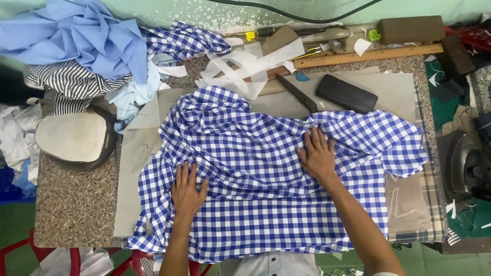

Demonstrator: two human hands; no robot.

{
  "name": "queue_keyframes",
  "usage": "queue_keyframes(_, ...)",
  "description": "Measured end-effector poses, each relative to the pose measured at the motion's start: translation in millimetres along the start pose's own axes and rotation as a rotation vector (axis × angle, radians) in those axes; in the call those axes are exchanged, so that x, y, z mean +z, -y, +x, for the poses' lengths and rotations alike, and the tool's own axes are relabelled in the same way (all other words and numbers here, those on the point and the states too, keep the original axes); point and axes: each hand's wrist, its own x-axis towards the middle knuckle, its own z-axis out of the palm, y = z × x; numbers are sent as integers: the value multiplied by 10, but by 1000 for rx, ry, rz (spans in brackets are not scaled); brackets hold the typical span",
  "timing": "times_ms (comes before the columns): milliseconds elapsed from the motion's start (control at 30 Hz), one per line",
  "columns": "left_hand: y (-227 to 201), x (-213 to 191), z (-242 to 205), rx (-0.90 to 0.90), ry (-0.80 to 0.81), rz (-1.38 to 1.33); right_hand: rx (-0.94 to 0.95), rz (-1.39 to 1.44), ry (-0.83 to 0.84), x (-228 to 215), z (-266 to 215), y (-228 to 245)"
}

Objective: The person lays a blue-and-white checkered shirt flat on a worktable, places a white paper pattern on the fabric, and irons over the pattern to flatten it. Then the person uses scissors to cut the fabric along the pattern edge, removing a strip of fabric.

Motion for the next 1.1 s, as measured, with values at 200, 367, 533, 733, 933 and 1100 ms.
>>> queue_keyframes(200, 174, 52, 592, -12, -33, -45, 19, 12, -50, 154, 435, -392)
queue_keyframes(367, 411, 335, 1101, 46, -150, 125, 85, 23, 24, 241, 761, -512)
queue_keyframes(533, 535, 466, 1648, -27, -57, 156, 126, 9, 38, 316, 1166, -544)
queue_keyframes(733, 394, 129, 1979, -45, -34, 92, 99, -9, -114, 426, 1535, -636)
queue_keyframes(933, 331, -188, 1398, 47, -42, 10, 10, 34, -336, 111, 1074, -306)
queue_keyframes(1100, 789, -290, -47, -53, -644, 56, -106, 293, -252, -379, -442, 98)
